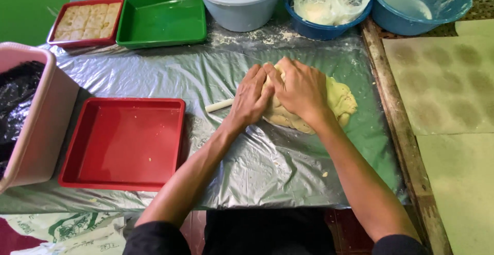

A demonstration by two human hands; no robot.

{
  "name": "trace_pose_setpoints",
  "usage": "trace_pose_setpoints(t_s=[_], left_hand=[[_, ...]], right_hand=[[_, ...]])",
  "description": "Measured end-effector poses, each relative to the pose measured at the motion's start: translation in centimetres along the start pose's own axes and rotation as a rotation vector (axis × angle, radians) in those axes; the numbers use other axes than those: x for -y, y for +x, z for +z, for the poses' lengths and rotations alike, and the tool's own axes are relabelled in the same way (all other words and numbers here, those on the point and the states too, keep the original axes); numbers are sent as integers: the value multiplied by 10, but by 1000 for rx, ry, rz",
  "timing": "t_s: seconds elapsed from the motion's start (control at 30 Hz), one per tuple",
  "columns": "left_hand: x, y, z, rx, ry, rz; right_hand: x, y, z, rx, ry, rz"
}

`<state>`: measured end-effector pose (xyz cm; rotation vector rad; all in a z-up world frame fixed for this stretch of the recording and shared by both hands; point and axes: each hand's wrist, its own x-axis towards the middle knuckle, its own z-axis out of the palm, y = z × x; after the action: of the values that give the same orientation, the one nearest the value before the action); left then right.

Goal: Kneading a large lump of dough on a table covered with plastic wrap.

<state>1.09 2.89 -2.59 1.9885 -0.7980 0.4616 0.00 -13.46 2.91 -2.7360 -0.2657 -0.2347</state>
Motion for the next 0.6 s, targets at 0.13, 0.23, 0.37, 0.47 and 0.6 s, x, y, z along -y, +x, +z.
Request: trace_pose_setpoints(t_s=[0.13, 0.23, 0.37, 0.47, 0.6], left_hand=[[25, 0, 7, -48, -356, -456], [-10, 19, -9, -106, -340, -456], [-58, 31, -6, -9, -308, -487], [-57, 41, -8, 292, -81, -700], [-80, 65, -28, 434, -160, -764]], right_hand=[[-1, -10, 10, -180, -44, -63], [-3, -10, 24, -367, -103, -106], [-13, -13, 37, -520, -35, -171], [-10, -23, 32, -551, -25, -173], [-6, -30, 16, -535, 66, -189]])
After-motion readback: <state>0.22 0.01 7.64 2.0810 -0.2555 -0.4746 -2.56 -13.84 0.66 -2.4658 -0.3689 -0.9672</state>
